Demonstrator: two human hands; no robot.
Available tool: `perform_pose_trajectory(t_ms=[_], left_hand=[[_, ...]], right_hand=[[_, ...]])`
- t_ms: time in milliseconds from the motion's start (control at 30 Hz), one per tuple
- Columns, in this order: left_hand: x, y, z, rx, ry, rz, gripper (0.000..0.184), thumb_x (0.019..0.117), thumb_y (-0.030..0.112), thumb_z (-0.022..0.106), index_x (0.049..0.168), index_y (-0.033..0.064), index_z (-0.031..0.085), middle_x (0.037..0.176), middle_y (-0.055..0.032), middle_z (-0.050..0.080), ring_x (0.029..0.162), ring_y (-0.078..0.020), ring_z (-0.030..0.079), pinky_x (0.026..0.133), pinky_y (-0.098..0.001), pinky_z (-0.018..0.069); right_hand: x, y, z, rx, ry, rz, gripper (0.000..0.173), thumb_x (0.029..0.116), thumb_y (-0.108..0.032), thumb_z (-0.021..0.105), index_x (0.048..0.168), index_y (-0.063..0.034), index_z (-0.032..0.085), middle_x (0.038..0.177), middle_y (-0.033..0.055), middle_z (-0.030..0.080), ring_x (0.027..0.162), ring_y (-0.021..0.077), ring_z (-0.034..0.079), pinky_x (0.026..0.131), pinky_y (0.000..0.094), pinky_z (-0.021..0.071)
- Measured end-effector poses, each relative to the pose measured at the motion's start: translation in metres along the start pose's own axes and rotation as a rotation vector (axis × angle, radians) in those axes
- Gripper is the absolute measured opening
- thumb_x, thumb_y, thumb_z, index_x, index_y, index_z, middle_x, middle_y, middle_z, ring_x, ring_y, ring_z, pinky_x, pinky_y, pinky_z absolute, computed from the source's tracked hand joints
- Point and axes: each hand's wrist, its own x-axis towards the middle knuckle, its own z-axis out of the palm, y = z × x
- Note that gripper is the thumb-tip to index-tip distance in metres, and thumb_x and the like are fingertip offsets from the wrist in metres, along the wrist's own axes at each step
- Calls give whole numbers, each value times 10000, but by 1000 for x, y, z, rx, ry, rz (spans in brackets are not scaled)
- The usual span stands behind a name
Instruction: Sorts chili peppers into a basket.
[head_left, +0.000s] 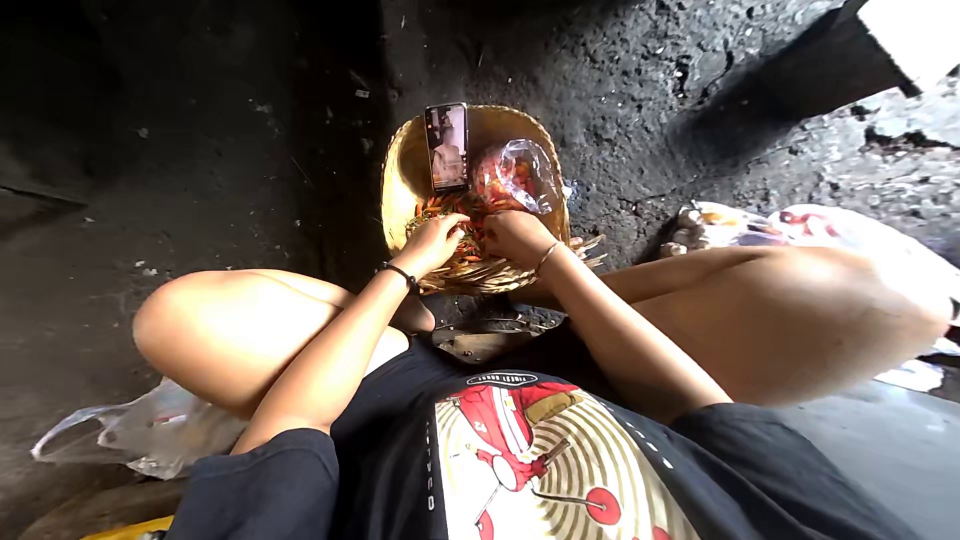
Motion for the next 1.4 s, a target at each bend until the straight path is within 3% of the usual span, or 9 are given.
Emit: perform_pose_trajectory(t_ms=[233,433,600,733,933,1100,1233,1300,1400], left_hand=[[-4,11,-3,-45,-47,3,255,1025,47,556,1218,-55,689,1226,-234,695,1192,-354,657,1076,-536,469],[-1,3,-5,-253,59,17,255,1052,86,538,1205,-41,698,1175,-195,717,1123,-257,681,1037,-455,500],[-2,9,-9,-490,133,63,232,1062,77,535,1180,-66,674,1132,-154,704,1014,-116,661,959,-307,520],[-1,7,-5,-541,213,177,212,1050,73,553,1136,-75,679,1048,-117,711,932,-72,667,907,-271,548],[-4,13,-7,-609,224,319,190,1046,62,536,1092,-43,687,965,-33,716,858,-31,666,841,-225,564],[-4,7,-17,-271,230,115,180,1019,147,621,1024,1,727,940,-86,727,851,-121,684,846,-327,565],[-6,3,-21,62,-28,-177,296,992,156,655,1253,17,673,1146,-205,700,1099,-356,669,996,-569,499],[-7,3,-17,105,-25,-197,360,999,197,667,1318,32,638,1235,-216,674,1182,-380,639,1037,-595,471],[-7,4,-15,107,1,-164,342,1011,215,647,1310,47,648,1237,-189,681,1186,-355,642,1040,-569,479]], right_hand=[[-13,-4,-8,180,177,-226,205,945,-166,687,1048,10,710,1065,200,706,1035,380,685,907,614,530],[-13,3,-7,475,338,-252,196,960,-176,704,1064,-12,731,964,154,709,837,263,669,812,483,554],[-18,-2,-20,769,327,-194,256,1030,-247,632,1090,-7,699,913,84,685,710,110,631,693,305,557],[-16,-8,-9,1278,247,-146,189,1060,-215,560,984,-61,638,723,-33,550,578,41,485,545,205,433],[-14,-13,-6,1817,93,2,256,1102,-263,424,949,-145,592,687,-69,512,533,14,436,486,159,373],[-9,-6,-2,1702,132,111,277,1060,-243,329,953,-152,567,807,-15,624,642,85,575,550,227,468],[-1,0,10,1097,242,71,247,1060,-187,479,998,-45,672,818,25,619,687,106,580,630,275,503],[2,2,9,575,208,98,280,1060,-207,540,1117,-2,721,1087,186,702,1017,309,674,919,519,530],[1,-10,12,124,36,246,298,1050,-199,493,1214,-53,694,1192,240,696,1144,459,655,906,687,504]])
